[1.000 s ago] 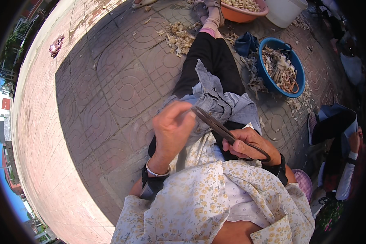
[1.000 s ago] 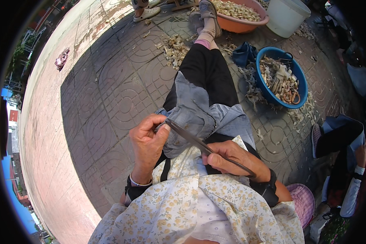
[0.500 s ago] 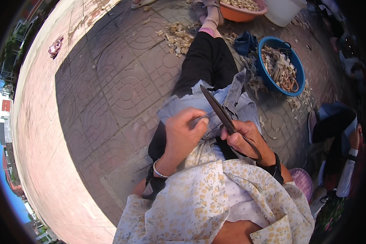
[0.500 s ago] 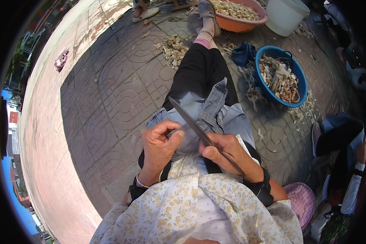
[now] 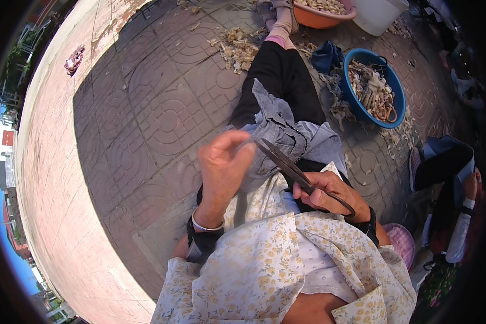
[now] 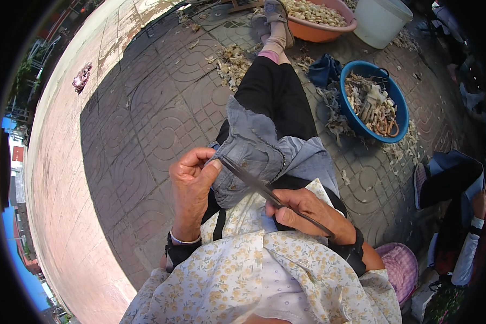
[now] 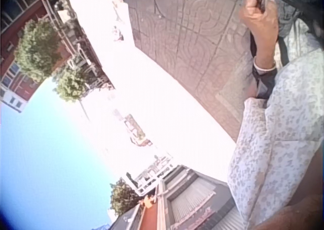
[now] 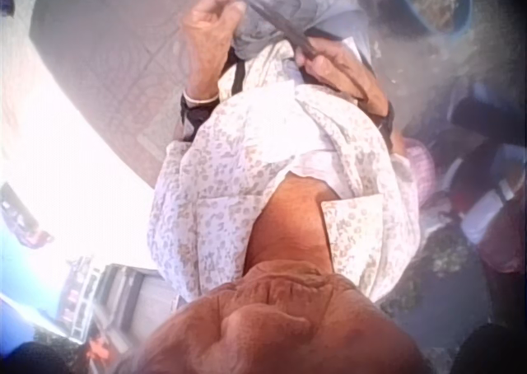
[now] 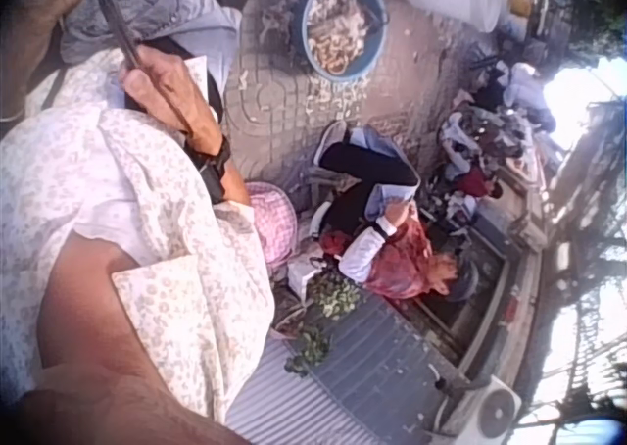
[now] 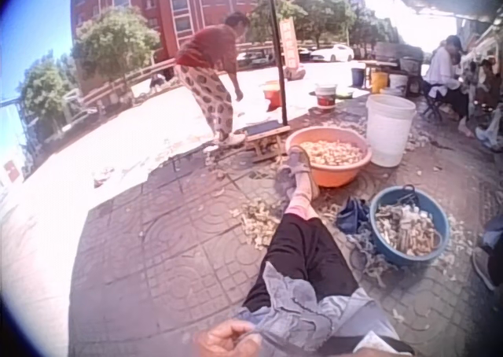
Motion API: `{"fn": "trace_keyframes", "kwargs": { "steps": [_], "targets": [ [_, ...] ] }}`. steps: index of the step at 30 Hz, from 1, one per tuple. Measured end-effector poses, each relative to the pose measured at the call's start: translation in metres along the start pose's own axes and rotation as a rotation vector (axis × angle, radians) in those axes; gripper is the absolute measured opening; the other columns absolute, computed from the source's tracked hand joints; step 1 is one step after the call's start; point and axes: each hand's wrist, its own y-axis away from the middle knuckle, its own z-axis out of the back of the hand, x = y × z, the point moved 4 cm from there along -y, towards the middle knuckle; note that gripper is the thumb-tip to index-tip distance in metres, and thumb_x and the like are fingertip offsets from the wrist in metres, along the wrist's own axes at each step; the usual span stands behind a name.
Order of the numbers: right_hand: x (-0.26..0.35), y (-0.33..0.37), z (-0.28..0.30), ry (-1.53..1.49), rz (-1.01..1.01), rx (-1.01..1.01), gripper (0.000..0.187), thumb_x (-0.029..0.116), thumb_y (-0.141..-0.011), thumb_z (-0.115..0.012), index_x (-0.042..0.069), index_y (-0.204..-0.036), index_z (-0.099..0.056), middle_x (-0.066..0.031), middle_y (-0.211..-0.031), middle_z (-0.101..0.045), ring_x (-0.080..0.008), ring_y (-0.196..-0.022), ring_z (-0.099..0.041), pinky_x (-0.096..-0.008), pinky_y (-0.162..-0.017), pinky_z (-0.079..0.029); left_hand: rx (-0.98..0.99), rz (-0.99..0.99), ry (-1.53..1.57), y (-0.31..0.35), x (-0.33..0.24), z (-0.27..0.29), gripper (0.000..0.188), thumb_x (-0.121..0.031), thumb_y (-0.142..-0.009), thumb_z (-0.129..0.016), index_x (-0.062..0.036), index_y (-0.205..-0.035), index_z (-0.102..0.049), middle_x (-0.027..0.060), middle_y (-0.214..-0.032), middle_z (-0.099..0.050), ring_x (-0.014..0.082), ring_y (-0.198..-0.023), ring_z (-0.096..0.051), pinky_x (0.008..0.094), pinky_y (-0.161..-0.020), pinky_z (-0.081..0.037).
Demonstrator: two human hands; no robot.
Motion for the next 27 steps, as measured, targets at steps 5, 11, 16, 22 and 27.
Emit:
{"fn": "trace_keyframes", "kwargs": {
  "steps": [5,11,16,22,27],
  "targets": [
    [0.0030,-0.0008,-0.0006,0.032,-0.014,-0.008,0.056,0.058,-0.089,-0.050,0.002,-0.089,-0.058,0.0015,-0.070,-0.047,-0.0086,-0.064,-0.042,-0.0249,-0.056,-0.034,0.013,-0.017,-0.008,0.0011,0.0002,-0.0011,0.009,0.001,-0.079,-0.063,0.0043,-0.088,-0.065,0.0007,-0.081,-0.064,0.0055,-0.076,-0.056,0.0210,-0.068,-0.046],
    [0.0013,-0.0001,-0.0011,0.006,-0.041,-0.006,0.056,0.058,-0.089,-0.050,0.003,-0.089,-0.058,0.0020,-0.068,-0.045,-0.0079,-0.062,-0.041,-0.0242,-0.055,-0.032,0.015,-0.018,-0.008,0.0015,-0.0007,-0.0014,0.009,0.001,-0.079,-0.063,0.0043,-0.088,-0.064,-0.0002,-0.080,-0.063,0.0052,-0.076,-0.056,0.0212,-0.068,-0.046],
    [0.0007,-0.0005,-0.0022,-0.039,-0.054,-0.006,0.055,0.058,-0.090,-0.049,0.003,-0.088,-0.058,0.0026,-0.067,-0.045,-0.0069,-0.061,-0.041,-0.0234,-0.053,-0.031,0.000,-0.019,-0.089,0.0011,0.0003,-0.0001,0.008,0.000,-0.079,-0.064,0.0030,-0.086,-0.064,0.0008,-0.078,-0.063,0.0051,-0.074,-0.055,0.0214,-0.067,-0.046],
    [0.0021,-0.0012,-0.0019,-0.082,-0.092,0.006,0.052,0.056,-0.091,-0.049,0.004,-0.089,-0.058,0.0043,-0.063,-0.044,-0.0059,-0.057,-0.041,-0.0228,-0.050,-0.030,-0.033,-0.145,-0.296,0.0024,-0.0035,-0.0002,0.009,-0.001,-0.076,-0.065,0.0017,-0.085,-0.063,0.0061,-0.074,-0.062,0.0109,-0.072,-0.059,0.0244,-0.067,-0.047],
    [-0.0049,-0.0029,-0.0013,0.011,-0.043,-0.014,0.051,0.054,-0.092,-0.049,0.004,-0.085,-0.058,0.0034,-0.062,-0.045,-0.0068,-0.057,-0.041,-0.0241,-0.050,-0.032,-0.014,-0.163,-0.289,0.0027,-0.0028,-0.0016,0.011,-0.001,-0.074,-0.065,0.0017,-0.085,-0.063,0.0076,-0.074,-0.062,0.0137,-0.071,-0.061,0.0260,-0.068,-0.048]
  ]
}}
